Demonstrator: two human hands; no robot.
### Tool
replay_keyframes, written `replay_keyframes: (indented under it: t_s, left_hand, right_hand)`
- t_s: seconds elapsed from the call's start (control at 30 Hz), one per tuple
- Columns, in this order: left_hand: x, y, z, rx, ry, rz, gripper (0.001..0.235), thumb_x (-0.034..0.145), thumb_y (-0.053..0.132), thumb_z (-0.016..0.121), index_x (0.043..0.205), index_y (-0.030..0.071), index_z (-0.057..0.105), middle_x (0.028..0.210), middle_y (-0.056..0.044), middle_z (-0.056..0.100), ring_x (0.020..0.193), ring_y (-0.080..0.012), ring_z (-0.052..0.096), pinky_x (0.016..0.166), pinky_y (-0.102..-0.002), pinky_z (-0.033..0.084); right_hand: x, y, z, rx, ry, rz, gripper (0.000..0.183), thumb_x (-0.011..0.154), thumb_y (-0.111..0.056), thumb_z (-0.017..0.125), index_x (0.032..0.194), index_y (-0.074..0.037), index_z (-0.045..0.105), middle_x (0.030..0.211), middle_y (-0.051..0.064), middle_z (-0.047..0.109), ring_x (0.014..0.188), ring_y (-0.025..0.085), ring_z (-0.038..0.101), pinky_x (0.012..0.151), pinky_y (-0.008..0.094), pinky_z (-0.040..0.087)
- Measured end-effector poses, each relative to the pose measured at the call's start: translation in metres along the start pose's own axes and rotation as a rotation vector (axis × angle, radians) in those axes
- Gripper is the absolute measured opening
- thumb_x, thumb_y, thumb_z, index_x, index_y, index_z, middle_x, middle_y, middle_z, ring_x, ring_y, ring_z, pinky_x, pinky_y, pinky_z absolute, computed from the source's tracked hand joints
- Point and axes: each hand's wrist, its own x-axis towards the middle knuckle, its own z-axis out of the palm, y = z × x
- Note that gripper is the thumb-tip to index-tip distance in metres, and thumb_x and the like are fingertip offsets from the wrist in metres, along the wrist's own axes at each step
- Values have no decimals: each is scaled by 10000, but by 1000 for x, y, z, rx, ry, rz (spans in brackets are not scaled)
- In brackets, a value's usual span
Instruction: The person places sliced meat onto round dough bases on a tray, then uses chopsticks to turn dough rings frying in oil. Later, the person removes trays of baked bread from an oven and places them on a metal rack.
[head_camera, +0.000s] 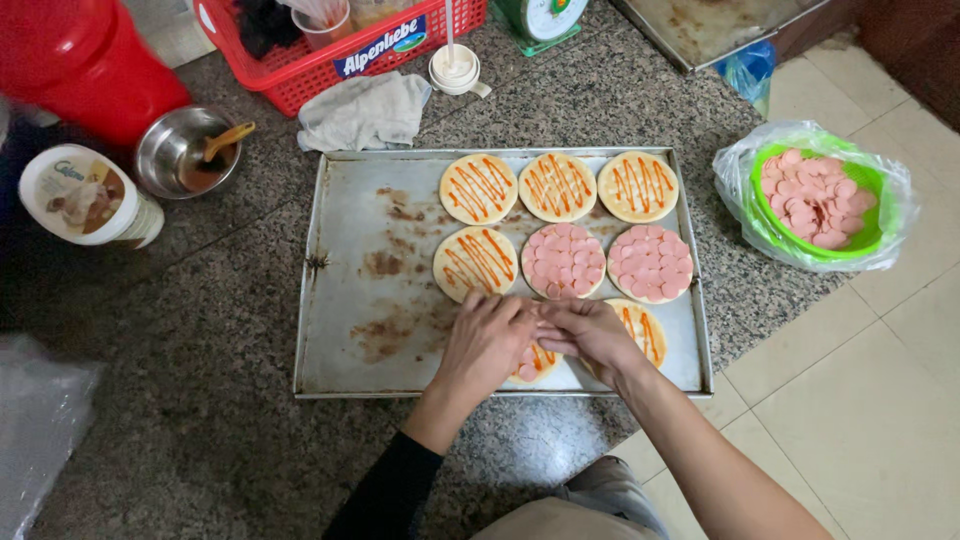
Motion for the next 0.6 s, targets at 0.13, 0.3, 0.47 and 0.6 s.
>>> replay_keyframes:
  t_s: [0.13,0.3,0.47,0.6]
  left_hand:
    - [-12,-17,4,-222,161,-347,130,857,190,700,923,89,746,890,-120,688,844,-330,654,791,-469,480]
    - [-27,-36,15,-100,211,-544,178,873,200,727,786,45,711,791,-169,681,740,-384,659,676,-506,502]
    - [-30,-30,29,-220,59,-580,229,876,254,727,768,53,700,792,-148,690,748,-371,669,690,-500,511]
    - [-29,-28,38,-147,53,-611,232,865,259,730,737,68,703,778,-145,689,738,-384,659,729,-527,489]
  right_hand:
    - [5,2,-7,34,118,-2,246,978,-145,644,1152,20,697,1037,123,762,893,196,760,768,290,627]
    - [2,0,-16,42,141,-14,262,982,-146,638,1172,22,703,1045,127,768,882,185,754,771,272,627]
    - [1,1,-14,53,147,3,274,984,-149,628,1198,8,698,1055,125,765,896,188,752,772,271,620]
    - [1,0,-14,32,142,19,268,991,-157,627,1186,20,682,1062,124,765,918,200,756,775,277,623]
